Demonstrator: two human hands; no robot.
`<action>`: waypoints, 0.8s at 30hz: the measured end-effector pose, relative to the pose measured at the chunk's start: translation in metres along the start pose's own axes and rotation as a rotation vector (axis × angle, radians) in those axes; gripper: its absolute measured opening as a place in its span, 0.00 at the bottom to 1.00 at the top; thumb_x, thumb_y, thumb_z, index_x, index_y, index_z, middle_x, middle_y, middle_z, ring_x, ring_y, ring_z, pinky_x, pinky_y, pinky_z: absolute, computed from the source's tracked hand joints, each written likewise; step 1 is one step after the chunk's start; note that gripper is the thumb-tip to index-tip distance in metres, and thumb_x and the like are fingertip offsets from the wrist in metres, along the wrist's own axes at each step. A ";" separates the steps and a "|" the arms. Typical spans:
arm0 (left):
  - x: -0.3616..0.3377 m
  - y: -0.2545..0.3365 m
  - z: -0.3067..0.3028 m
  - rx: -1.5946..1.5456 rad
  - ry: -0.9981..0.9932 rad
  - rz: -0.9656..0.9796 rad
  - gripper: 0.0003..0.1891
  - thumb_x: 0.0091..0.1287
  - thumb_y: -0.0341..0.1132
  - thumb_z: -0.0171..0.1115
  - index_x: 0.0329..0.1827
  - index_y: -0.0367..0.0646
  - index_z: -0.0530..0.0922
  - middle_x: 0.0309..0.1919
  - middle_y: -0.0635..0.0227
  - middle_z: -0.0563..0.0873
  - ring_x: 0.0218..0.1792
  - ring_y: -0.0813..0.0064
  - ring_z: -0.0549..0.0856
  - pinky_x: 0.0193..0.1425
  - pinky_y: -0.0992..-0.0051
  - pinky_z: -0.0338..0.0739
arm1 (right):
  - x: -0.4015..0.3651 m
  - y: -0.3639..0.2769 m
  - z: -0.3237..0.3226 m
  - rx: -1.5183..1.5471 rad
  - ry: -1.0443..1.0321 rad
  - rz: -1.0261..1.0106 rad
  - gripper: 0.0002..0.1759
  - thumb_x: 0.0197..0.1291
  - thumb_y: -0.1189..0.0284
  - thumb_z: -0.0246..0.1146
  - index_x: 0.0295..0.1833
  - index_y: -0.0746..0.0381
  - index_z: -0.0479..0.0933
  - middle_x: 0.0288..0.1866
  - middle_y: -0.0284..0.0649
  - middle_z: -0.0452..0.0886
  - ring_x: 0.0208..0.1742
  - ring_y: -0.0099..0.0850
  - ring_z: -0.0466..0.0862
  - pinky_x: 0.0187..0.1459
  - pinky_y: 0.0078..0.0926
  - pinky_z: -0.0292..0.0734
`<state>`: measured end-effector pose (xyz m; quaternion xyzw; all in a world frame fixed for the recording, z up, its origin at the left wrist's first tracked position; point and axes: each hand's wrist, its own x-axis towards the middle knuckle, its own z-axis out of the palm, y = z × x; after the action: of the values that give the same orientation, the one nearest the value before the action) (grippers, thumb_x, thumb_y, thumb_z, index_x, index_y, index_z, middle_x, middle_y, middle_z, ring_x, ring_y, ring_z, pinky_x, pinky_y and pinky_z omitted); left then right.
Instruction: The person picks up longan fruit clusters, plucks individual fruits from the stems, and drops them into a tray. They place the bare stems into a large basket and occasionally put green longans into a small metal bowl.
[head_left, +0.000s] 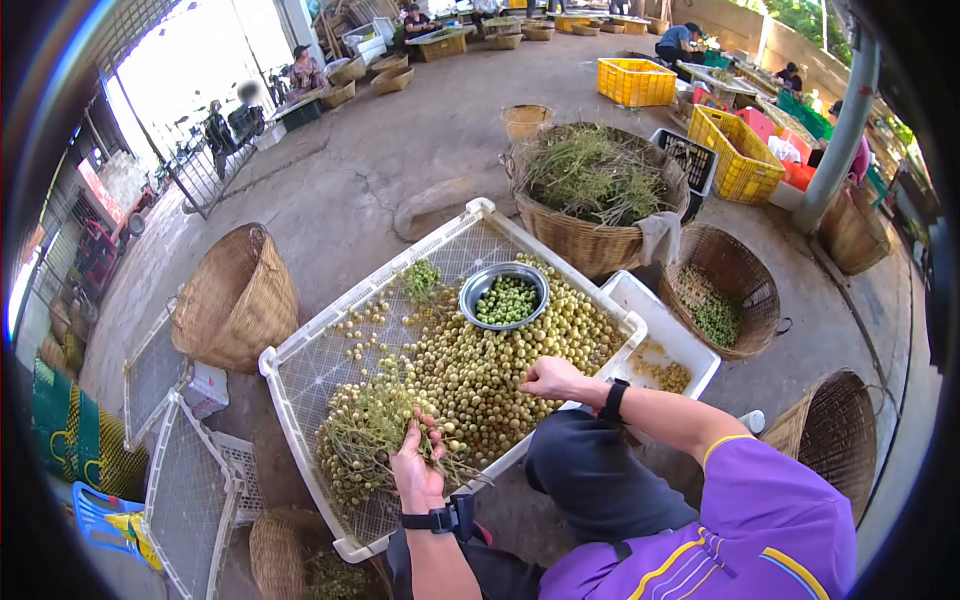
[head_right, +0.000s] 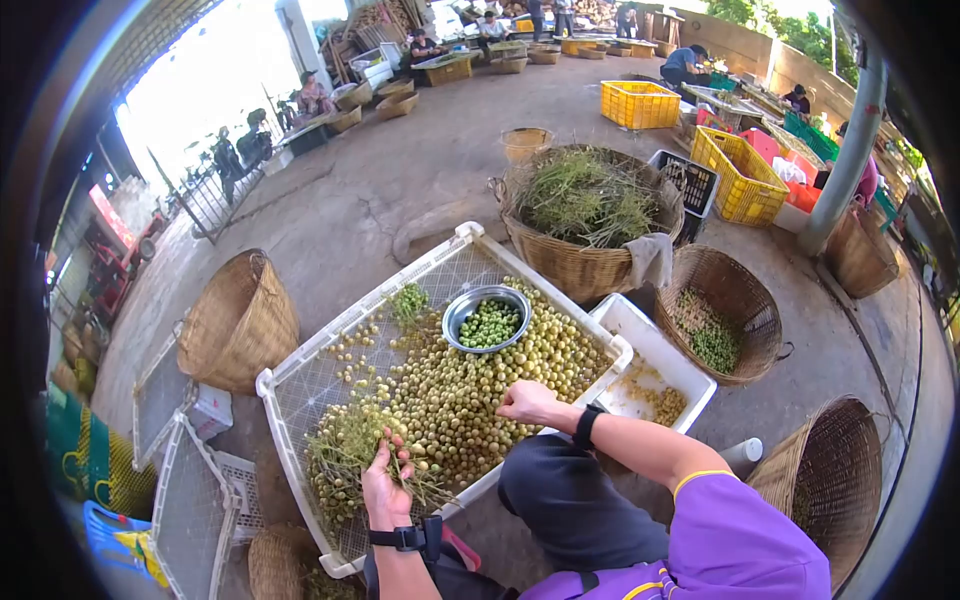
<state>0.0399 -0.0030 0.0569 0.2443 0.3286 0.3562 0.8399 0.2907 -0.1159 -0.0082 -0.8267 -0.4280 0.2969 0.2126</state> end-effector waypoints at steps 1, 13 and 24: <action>0.001 -0.002 0.000 0.000 -0.004 -0.003 0.11 0.68 0.31 0.51 0.50 0.38 0.74 0.35 0.64 0.80 0.28 0.77 0.76 0.21 0.81 0.68 | 0.002 -0.006 0.001 -0.029 -0.010 0.007 0.16 0.46 0.56 0.63 0.34 0.55 0.84 0.28 0.43 0.83 0.32 0.39 0.83 0.39 0.34 0.77; 0.009 -0.009 0.006 0.022 0.049 0.025 0.10 0.68 0.32 0.53 0.48 0.38 0.75 0.33 0.64 0.81 0.27 0.76 0.77 0.21 0.80 0.69 | 0.020 -0.012 0.022 -0.005 0.054 0.079 0.14 0.45 0.59 0.64 0.32 0.56 0.84 0.28 0.41 0.83 0.31 0.36 0.83 0.37 0.32 0.77; 0.006 -0.008 0.016 0.077 0.069 0.055 0.09 0.67 0.31 0.54 0.46 0.37 0.76 0.33 0.64 0.82 0.27 0.75 0.78 0.21 0.79 0.69 | 0.023 -0.016 0.026 0.032 0.008 0.103 0.11 0.42 0.62 0.60 0.29 0.53 0.85 0.25 0.34 0.84 0.29 0.33 0.83 0.37 0.29 0.79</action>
<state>0.0580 -0.0060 0.0599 0.2731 0.3638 0.3746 0.8079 0.2747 -0.0856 -0.0247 -0.8454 -0.3790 0.3109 0.2121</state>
